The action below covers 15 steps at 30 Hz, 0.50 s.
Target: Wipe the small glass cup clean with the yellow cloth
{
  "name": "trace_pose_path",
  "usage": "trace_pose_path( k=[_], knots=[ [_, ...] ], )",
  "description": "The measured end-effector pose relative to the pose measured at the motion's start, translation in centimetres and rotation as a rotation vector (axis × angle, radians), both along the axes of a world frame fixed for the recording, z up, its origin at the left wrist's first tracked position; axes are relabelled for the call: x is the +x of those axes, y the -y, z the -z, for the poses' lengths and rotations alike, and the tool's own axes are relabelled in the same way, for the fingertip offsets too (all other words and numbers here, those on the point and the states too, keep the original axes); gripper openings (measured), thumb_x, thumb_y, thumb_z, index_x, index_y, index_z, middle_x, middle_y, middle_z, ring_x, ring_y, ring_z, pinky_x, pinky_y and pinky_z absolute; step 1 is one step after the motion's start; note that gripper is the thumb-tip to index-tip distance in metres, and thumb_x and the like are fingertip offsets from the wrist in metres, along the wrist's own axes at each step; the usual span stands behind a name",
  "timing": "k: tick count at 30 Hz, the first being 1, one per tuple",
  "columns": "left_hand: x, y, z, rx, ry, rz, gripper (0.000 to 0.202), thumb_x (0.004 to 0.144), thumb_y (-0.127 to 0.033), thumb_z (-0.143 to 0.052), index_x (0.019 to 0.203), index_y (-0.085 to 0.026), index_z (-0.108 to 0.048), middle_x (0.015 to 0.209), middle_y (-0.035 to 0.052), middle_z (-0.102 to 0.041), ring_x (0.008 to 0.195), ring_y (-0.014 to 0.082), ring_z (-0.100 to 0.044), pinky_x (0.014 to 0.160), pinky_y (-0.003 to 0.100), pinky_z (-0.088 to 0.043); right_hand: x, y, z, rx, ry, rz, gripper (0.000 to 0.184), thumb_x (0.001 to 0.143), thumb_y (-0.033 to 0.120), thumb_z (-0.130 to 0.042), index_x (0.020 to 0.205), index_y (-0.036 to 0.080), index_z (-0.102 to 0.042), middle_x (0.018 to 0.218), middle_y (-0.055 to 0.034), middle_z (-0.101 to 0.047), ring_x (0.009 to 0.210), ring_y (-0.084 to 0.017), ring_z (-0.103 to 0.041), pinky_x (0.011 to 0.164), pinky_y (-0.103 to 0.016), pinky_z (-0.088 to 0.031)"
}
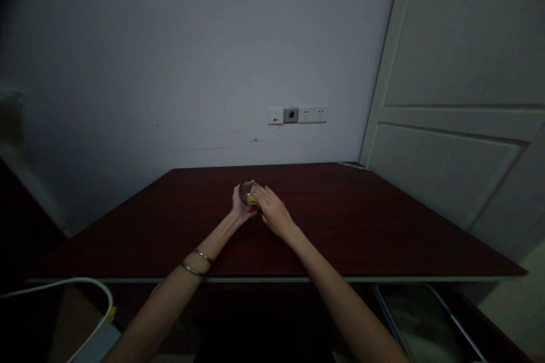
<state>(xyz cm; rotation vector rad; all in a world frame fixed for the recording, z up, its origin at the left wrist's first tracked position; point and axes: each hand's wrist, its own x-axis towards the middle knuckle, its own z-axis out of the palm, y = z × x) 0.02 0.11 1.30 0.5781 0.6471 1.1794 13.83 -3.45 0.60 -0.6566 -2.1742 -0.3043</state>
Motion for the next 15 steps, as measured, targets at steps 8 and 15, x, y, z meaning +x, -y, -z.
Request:
trace_pose_path(
  k=[8, 15],
  knots=[
    [0.2, -1.2, 0.5, 0.103, 0.227, -0.121, 0.042, 0.076, -0.047, -0.039, 0.063, -0.013, -0.059, 0.055, 0.0051, -0.061, 0.049, 0.0150, -0.058, 0.052, 0.025, -0.047, -2.5, 2.3, 0.1, -0.006, 0.061, 0.017, 0.066, 0.067, -0.003, -0.037, 0.131, 0.010, -0.037, 0.132, -0.0141, -0.046, 0.126, -0.021, -0.037, 0.104, -0.043, -0.034],
    [0.1, -0.7, 0.5, 0.089, 0.068, 0.000, 0.056, 0.075, -0.060, -0.030, 0.070, -0.013, -0.059, 0.046, 0.0034, -0.054, 0.035, 0.0129, -0.047, 0.036, 0.024, -0.037, -0.7, 1.7, -1.3, 0.051, -0.100, 0.047, 0.066, 0.071, -0.002, -0.036, 0.135, 0.013, -0.030, 0.135, -0.0143, -0.042, 0.129, -0.023, -0.033, 0.102, -0.046, -0.035]
  ],
)
